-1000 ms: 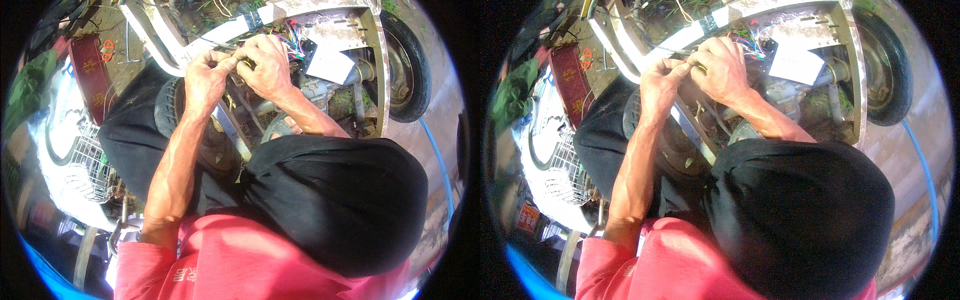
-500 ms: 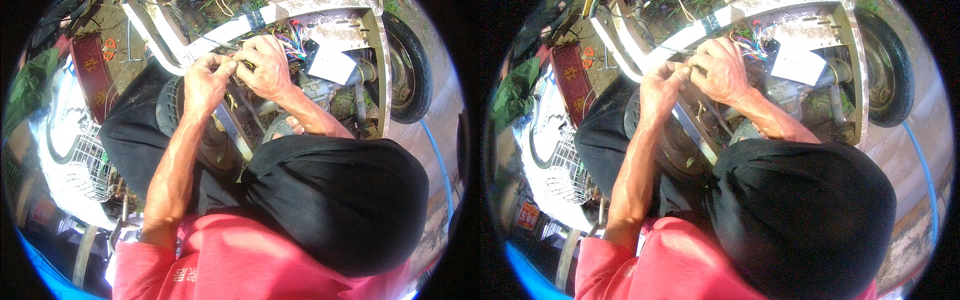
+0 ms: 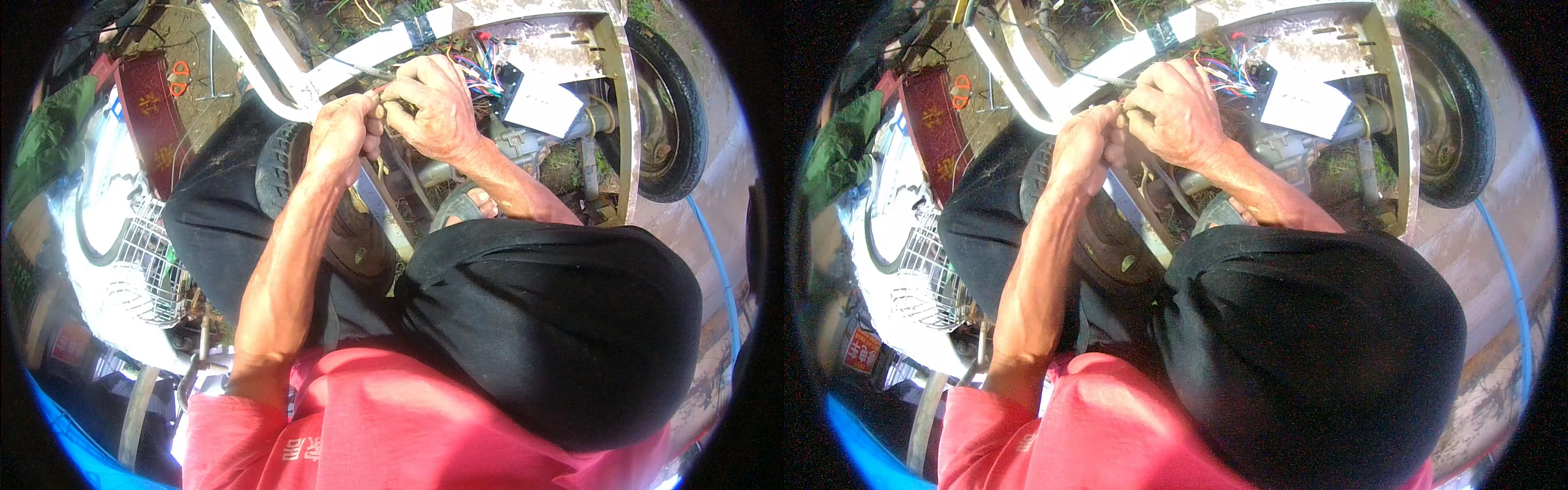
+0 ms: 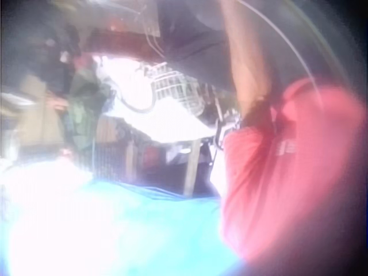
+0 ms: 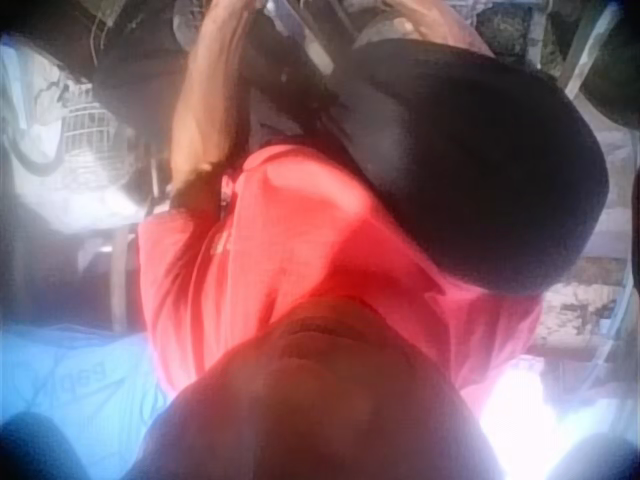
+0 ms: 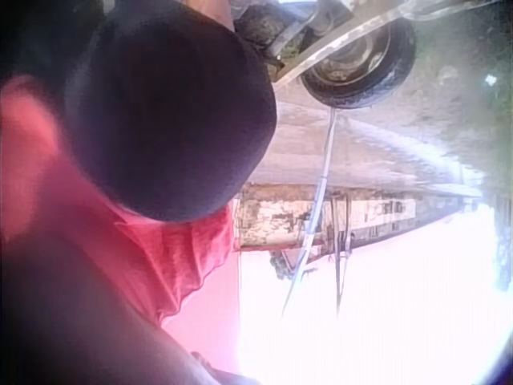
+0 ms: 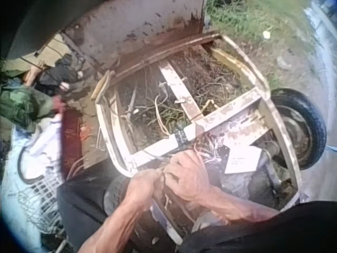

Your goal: The person works on the exposed wiring of a three-wheeled vehicle, stripping and twisting wires by hand. They occasionally reach for tools and a multimeter while continuing to manipulate the wire bundle.

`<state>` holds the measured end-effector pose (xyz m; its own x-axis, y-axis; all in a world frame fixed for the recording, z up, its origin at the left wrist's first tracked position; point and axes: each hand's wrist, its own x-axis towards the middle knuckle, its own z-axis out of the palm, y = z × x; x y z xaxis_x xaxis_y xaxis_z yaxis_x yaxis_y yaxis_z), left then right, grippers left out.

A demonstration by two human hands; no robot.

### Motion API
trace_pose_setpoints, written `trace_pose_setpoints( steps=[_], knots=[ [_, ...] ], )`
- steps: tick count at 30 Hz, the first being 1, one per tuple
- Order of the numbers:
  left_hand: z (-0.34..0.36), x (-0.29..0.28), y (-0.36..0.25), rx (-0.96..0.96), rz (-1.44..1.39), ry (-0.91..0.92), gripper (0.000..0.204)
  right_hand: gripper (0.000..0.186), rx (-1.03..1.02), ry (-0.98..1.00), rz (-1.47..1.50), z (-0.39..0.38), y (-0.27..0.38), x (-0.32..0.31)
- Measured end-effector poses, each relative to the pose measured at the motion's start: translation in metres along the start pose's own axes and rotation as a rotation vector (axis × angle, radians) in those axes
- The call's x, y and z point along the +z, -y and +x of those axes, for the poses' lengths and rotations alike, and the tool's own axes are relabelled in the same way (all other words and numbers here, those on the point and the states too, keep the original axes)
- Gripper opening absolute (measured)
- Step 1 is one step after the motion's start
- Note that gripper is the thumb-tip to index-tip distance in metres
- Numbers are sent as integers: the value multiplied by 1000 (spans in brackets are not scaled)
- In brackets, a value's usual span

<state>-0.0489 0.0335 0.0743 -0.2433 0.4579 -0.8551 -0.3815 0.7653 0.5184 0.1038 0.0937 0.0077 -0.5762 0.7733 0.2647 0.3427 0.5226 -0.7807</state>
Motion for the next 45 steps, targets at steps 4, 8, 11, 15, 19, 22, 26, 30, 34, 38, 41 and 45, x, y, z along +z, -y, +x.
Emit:
trace_pose_setpoints(
  steps=[4, 8, 11, 15, 19, 22, 26, 30, 34, 38, 41, 45],
  knots=[
    [3, 2, 3, -18, 11, -15, 30, 7, 1, 7, -2, 1, 1, -3],
    [0, -5, 8, 84, 120, -2, 35, 8, 10, 20, -5, 2, 2, -4],
    [-8, -5, 7, 289, 412, -133, 31, 8, 10, 15, -4, 1, 1, -3],
    [-4, -7, 18, 564, 429, -63, 14, 9, 1, 17, 3, 0, -1, -2],
    [-6, -4, 15, 593, 581, -150, 15, 9, 9, 17, 11, 4, -2, -3],
    [-2, -4, 23, 606, 591, -174, 21, 9, 24, 32, 8, 2, -1, -4],
    [3, -5, 28, 596, 566, -160, 26, 11, 20, 23, 8, 0, 0, -7],
    [2, -8, 32, 565, 595, -167, 29, 20, 23, 23, 76, 7, -5, -22],
    [-9, 1, 25, 497, 487, -146, 28, 27, 168, 121, 93, 15, -11, -42],
    [-10, 2, 28, 523, 467, -159, 25, 25, 127, 304, 3, 22, -12, -46],
    [-10, 2, 30, 502, 456, -155, 23, 25, 122, 372, -25, 28, -9, -44],
    [-9, 2, 33, 487, 483, -155, 22, 25, 96, 395, -28, 30, -13, -37]
  ],
)
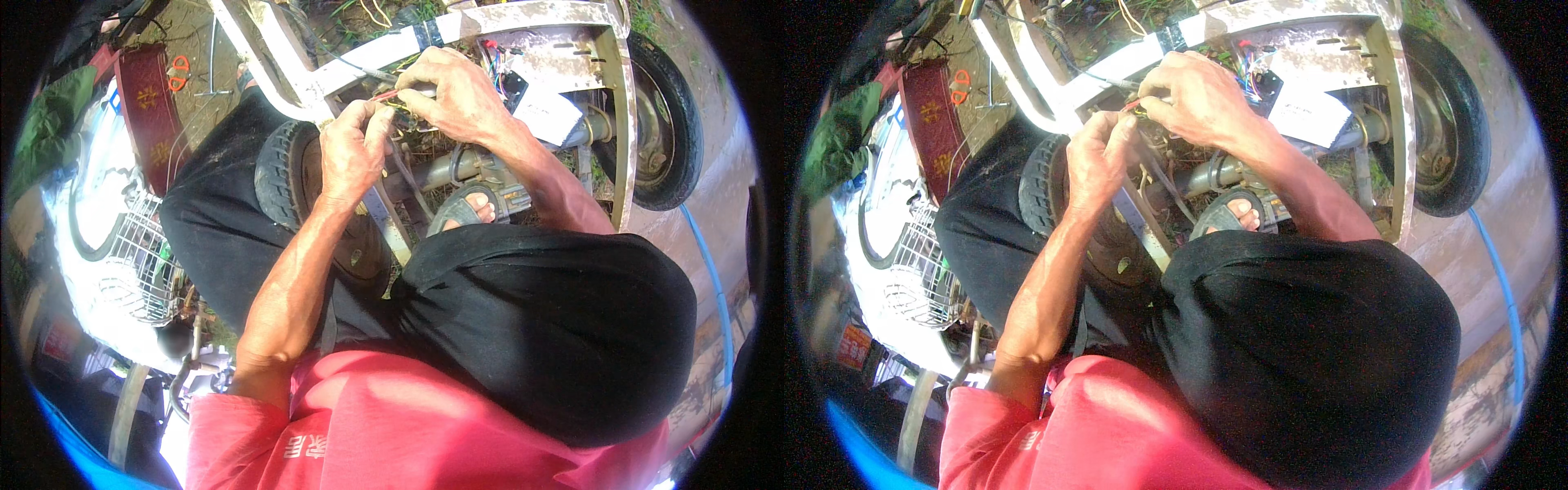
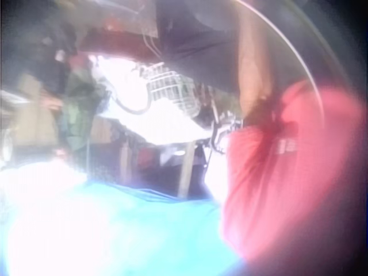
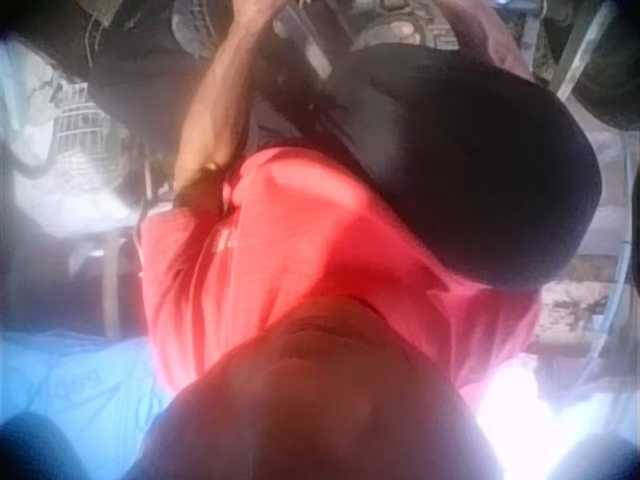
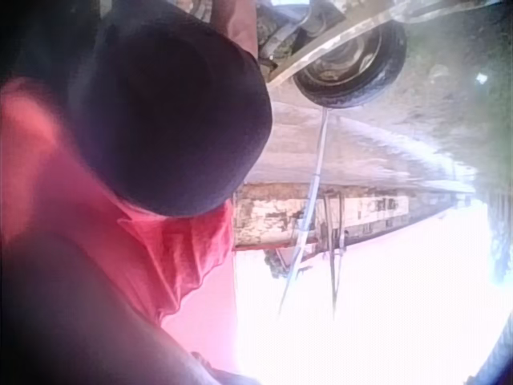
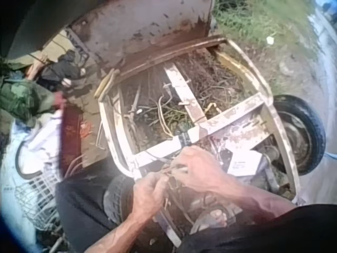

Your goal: The person works on the exposed wiring of a three-wheeled vehicle, stripping and twisting wires by hand. They occasionally reach for tools and a multimeter while continuing to manipulate the wire bundle.

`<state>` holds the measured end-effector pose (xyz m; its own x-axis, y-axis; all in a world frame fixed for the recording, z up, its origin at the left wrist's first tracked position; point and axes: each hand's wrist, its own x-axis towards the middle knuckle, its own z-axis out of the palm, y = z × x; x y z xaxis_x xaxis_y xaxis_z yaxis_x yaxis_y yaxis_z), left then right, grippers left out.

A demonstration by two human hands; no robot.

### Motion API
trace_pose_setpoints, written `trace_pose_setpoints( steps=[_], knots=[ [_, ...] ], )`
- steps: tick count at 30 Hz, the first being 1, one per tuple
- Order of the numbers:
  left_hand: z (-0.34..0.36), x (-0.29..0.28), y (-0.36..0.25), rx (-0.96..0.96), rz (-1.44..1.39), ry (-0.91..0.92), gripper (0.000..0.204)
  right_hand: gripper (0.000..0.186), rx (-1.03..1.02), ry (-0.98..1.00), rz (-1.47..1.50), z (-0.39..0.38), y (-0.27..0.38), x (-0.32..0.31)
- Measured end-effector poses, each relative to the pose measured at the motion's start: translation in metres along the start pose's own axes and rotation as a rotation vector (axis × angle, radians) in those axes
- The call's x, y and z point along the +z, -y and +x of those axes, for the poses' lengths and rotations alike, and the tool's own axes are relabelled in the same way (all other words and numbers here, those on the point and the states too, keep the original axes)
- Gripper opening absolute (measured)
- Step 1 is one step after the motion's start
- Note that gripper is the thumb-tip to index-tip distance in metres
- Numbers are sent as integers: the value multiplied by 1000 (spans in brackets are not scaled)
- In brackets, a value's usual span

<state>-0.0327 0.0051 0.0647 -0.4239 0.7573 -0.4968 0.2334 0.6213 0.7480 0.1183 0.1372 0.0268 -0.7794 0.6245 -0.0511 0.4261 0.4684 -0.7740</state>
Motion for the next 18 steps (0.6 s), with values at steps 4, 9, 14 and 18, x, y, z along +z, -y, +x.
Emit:
trace_pose_setpoints(
  steps=[4, 9, 14, 18],
  knots=[
    [0, 1, -1, 22, 54, -1, 19, 23, 48, 19, 47, 3, 1, 2],
    [2, 8, 16, 289, 277, -37, 17, 21, 113, 21, 107, 8, 7, 1],
    [3, 12, 8, 339, 365, -20, 18, 17, 3, -42, 142, 7, 3, 2],
    [3, 12, 6, 312, 359, -17, 18, 13, -87, -73, 142, -1, 1, 1]
  ],
)
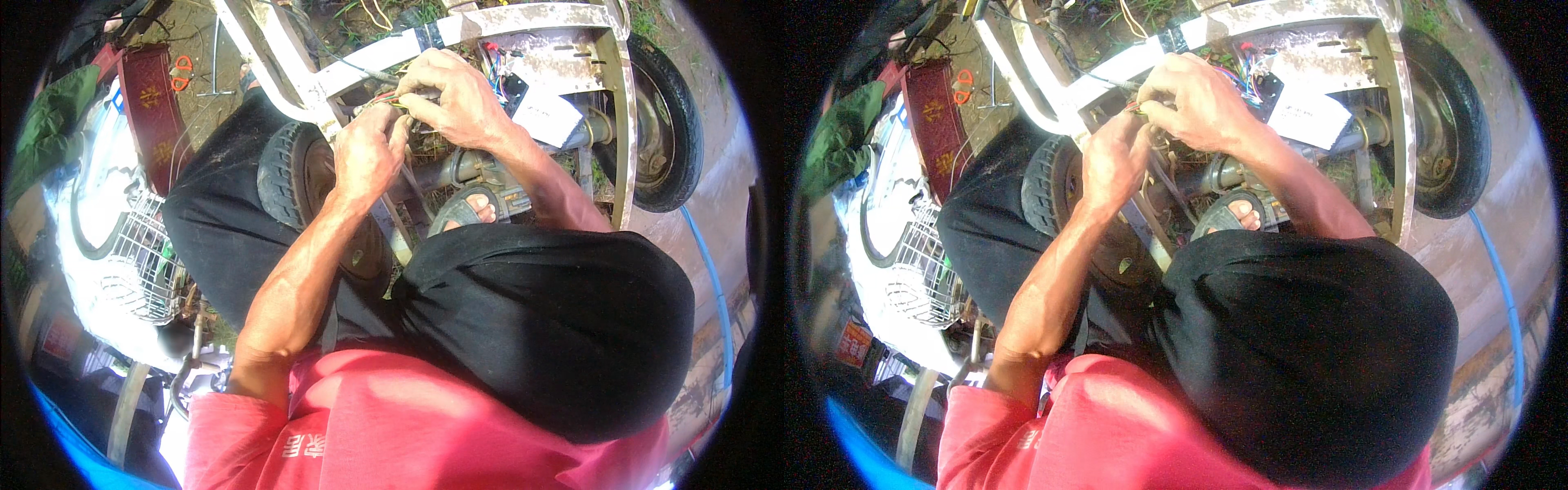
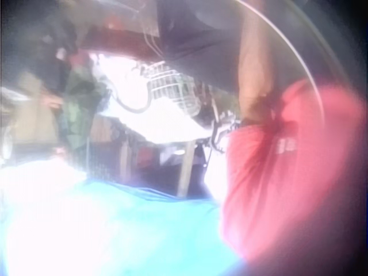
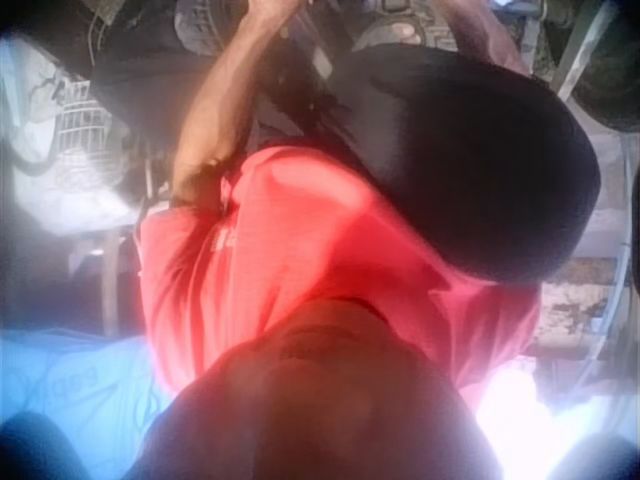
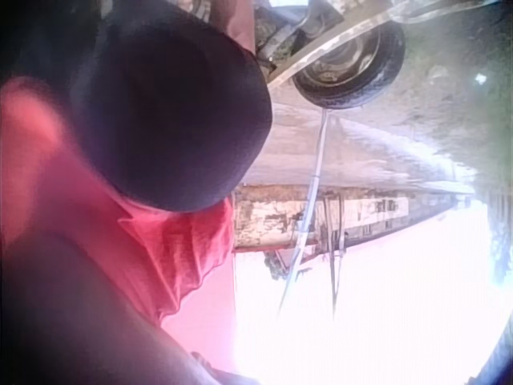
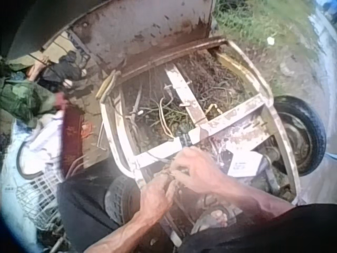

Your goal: The person works on the exposed wiring of a three-wheeled vehicle, stripping and twisting wires by hand. They occasionally reach for tools and a multimeter while continuing to manipulate the wire bundle.

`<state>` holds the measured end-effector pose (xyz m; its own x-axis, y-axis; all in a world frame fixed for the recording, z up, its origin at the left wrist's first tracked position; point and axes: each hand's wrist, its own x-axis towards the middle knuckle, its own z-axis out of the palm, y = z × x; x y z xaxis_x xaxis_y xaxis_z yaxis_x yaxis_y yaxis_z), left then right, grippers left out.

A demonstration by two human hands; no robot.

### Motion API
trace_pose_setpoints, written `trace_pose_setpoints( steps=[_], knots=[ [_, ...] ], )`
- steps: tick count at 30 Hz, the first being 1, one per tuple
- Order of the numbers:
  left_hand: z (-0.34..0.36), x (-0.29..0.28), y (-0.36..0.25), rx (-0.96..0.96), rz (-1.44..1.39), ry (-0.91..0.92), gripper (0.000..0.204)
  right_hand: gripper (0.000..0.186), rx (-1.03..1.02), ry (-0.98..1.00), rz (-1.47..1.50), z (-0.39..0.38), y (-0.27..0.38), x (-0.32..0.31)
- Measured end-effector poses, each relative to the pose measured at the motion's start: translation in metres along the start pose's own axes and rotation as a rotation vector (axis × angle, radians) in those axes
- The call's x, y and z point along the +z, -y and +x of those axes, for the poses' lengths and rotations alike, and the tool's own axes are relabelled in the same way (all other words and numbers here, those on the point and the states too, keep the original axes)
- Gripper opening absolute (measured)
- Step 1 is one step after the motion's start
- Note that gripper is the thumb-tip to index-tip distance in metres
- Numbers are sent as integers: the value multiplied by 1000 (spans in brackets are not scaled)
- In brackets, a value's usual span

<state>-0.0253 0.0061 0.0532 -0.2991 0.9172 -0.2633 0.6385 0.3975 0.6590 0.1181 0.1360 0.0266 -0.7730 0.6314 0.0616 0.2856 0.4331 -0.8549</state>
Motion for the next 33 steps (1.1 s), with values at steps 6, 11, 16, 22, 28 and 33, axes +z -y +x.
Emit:
trace_pose_setpoints(
  steps=[6, 11, 16, 22, 28, 33],
  knots=[
    [-7, -11, -4, -114, -153, 3, 18, 11, -27, -37, -27, -9, 3, 4],
    [1, -21, -5, -180, -185, -56, 19, 10, -3, -43, -15, -9, 4, 5],
    [7, -14, 4, -42, -159, -71, 18, 10, -10, -6, -7, -8, 3, 4],
    [6, -12, 7, 29, -77, -86, 14, 13, -4, 42, 6, -6, -6, 3],
    [5, -14, 7, 26, -72, -50, 14, 18, -22, 139, 2, 3, -5, -5],
    [5, -14, 7, 63, -97, -48, 14, 20, 27, 286, -45, 11, -12, -12]
  ],
)
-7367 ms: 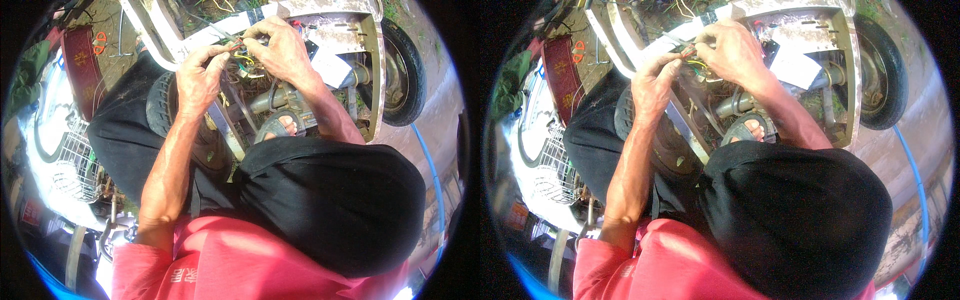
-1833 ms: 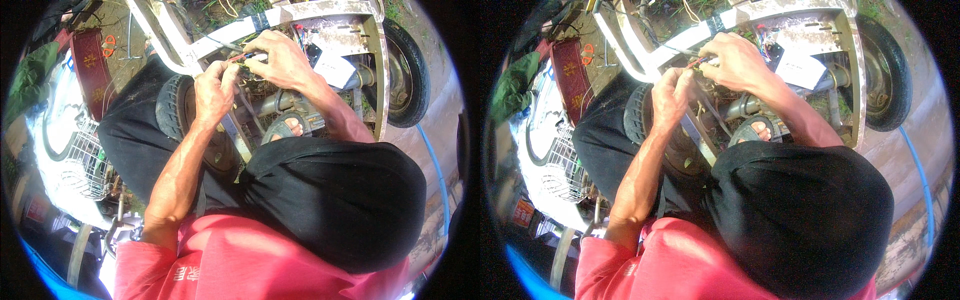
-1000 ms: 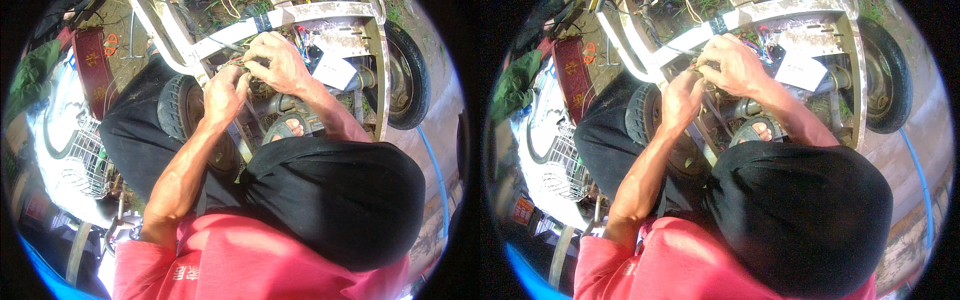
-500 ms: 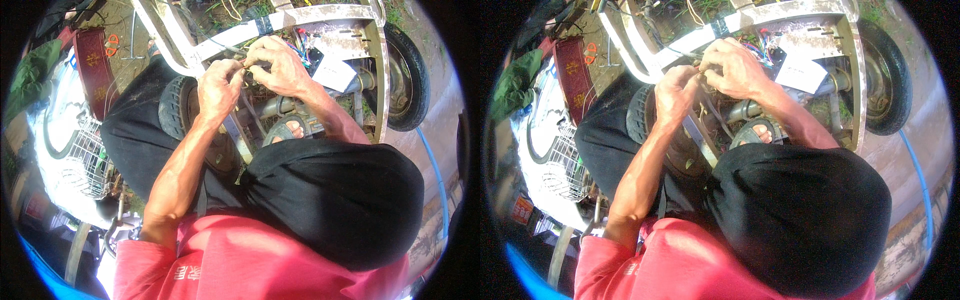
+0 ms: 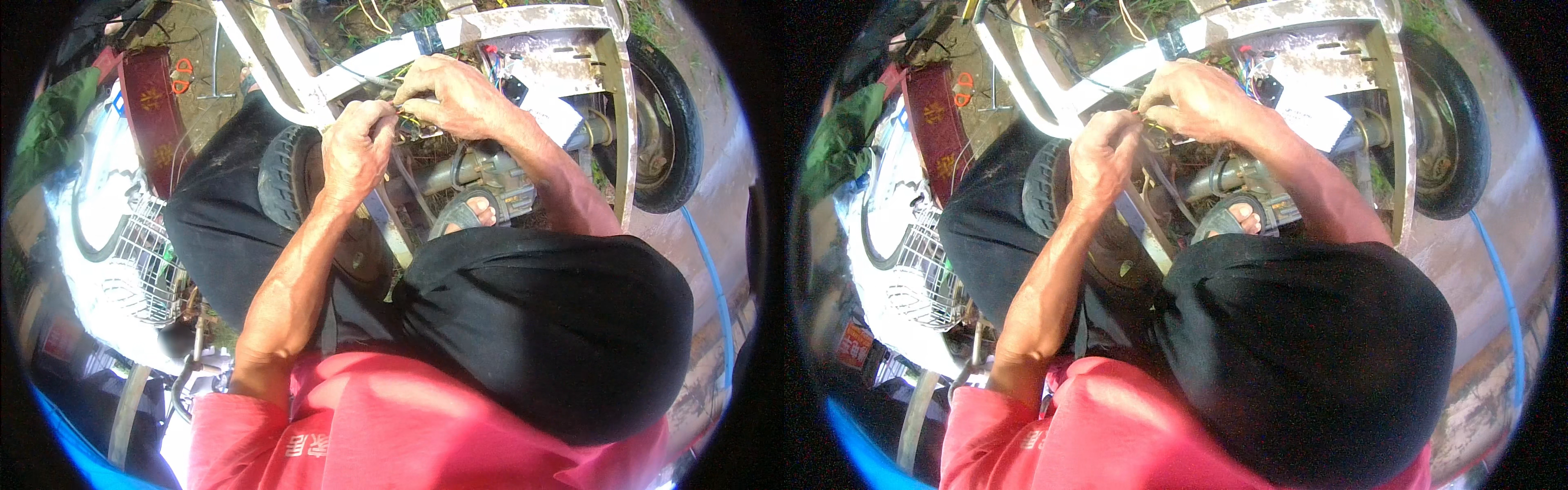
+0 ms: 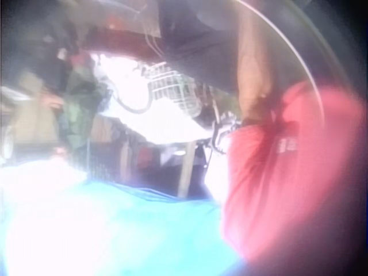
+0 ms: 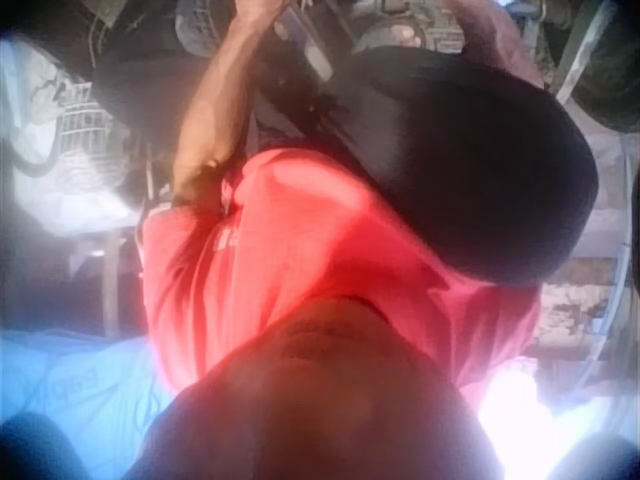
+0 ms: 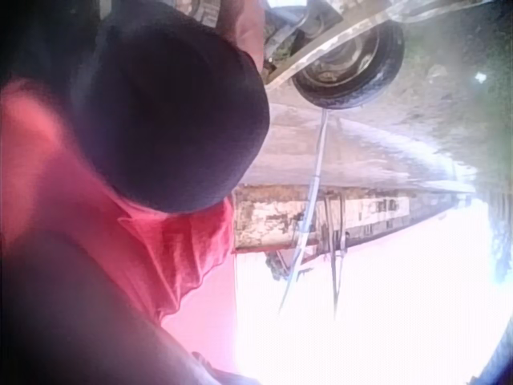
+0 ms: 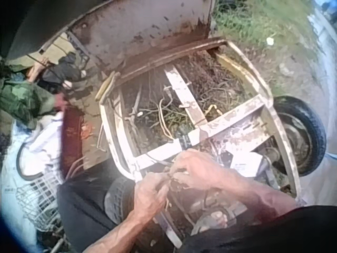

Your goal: The person works on the exposed wiring of a three-wheeled vehicle, stripping and twisting wires by hand. They occasionally reach for tools and a multimeter while continuing to manipulate the wire bundle.

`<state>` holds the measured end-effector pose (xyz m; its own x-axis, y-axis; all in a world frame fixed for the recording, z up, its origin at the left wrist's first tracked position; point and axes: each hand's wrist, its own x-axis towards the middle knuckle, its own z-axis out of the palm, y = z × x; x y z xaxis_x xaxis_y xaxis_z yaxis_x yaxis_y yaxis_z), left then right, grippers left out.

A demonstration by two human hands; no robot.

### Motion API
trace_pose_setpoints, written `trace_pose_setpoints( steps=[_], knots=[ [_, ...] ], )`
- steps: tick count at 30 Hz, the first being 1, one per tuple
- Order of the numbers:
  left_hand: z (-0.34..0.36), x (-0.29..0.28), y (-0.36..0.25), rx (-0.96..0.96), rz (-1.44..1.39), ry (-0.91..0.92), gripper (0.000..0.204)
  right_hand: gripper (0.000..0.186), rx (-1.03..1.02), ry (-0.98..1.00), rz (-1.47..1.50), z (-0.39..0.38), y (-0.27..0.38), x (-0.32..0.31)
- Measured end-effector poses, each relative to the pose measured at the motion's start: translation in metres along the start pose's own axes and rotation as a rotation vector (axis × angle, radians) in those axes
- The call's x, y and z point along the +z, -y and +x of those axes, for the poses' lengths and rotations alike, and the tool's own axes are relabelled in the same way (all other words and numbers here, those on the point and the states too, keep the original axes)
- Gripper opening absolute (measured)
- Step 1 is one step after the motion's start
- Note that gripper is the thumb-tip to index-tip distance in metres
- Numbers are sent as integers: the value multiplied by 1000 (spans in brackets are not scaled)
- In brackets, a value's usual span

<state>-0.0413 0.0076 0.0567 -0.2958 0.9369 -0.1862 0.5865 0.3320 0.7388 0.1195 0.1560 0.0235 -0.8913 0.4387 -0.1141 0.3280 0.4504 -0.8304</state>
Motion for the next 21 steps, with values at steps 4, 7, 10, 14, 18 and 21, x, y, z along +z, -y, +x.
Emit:
trace_pose_setpoints(
  steps=[4, 7, 10, 14, 18, 21],
  knots=[
    [0, 1, 2, 3, -2, 7, 14, 21, 20, -7, 11, 4, -1, 2],
    [1, 0, -1, 2, 1, 18, 13, 21, 157, -100, -7, 5, 8, 3],
    [2, 0, -1, 2, 4, 21, 12, 20, 155, -229, -77, 4, 5, 16],
    [4, 1, 0, -40, -10, 8, 12, 20, 113, -279, -13, 0, 8, 17],
    [4, 4, 1, -51, -33, -12, 13, 19, -36, -308, -55, -1, 0, 24],
    [6, 4, 1, -47, -16, -12, 13, 20, -98, -291, -106, 0, -4, 20]
  ],
)
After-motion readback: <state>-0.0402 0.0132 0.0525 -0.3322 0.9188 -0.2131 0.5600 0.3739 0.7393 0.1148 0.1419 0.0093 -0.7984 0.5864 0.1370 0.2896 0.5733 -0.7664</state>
